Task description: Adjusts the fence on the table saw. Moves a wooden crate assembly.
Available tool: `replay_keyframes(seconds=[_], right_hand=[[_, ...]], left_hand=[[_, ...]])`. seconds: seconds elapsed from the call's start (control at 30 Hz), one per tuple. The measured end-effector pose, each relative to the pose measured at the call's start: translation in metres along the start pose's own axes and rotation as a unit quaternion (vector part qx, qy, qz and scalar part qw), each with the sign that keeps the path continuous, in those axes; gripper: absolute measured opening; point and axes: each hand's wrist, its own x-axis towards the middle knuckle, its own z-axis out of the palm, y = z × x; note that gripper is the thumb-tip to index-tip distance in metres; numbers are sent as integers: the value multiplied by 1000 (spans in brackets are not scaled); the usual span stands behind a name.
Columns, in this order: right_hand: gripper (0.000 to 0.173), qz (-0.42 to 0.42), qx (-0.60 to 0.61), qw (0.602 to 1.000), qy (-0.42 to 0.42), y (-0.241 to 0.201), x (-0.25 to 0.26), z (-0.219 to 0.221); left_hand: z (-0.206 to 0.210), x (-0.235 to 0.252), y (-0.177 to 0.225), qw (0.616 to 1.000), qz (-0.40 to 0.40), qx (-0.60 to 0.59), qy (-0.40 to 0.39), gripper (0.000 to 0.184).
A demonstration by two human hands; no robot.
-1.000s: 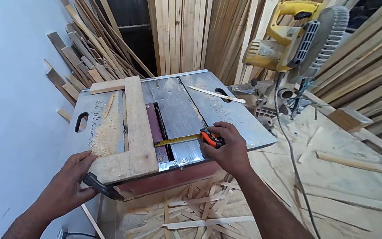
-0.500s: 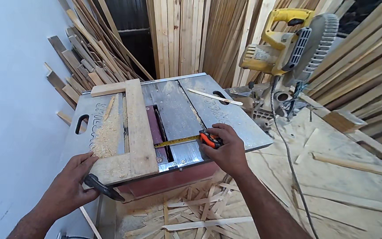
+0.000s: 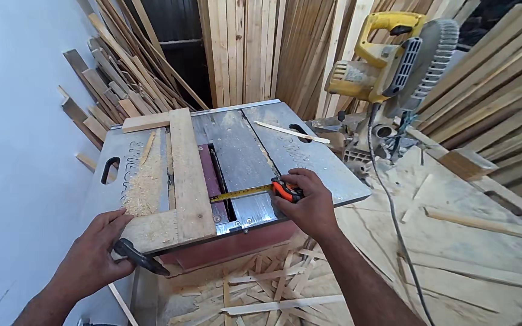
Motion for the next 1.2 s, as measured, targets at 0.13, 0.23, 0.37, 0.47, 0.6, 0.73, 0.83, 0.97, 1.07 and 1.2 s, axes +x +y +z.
replay_keyframes(seconds=[0.13,0.23,0.37,0.47,0.6,0.73,0.83,0.97,1.07,1.2], right_hand=[[45,3,0,1000,1,0,0,0],[45,7,2,1000,2,0,-1,0],[45,6,1,1000,0,-1,-1,0],[45,5,0,1000,-1,0,-1,0],[45,7,1,1000,-5,1,0,0],[46,8,0,1000,-5,0,0,0],[46,5,1,1000,-5,1,0,0],[46,7,4,1000,-8,0,1,-1],[46,9,3,1000,-6,0,2,-1],[47,9,6,1000,-5,1,1,0]], left_hand=[[2,-1,0,1000,-3,11,4,85],[1,-1,0,1000,-6,18,0,85],[3,-2,-2,1000,6,22,7,85],[2,-1,-2,1000,1,22,2,85],[0,-1,0,1000,-4,21,-6,83],[0,-1,4,999,-11,29,-12,84],[0,-1,6,999,-21,33,-15,87],[0,-1,6,999,-21,33,-13,87],[0,-1,6,999,-24,31,-10,87],[1,-1,7,999,-27,28,-8,86]])
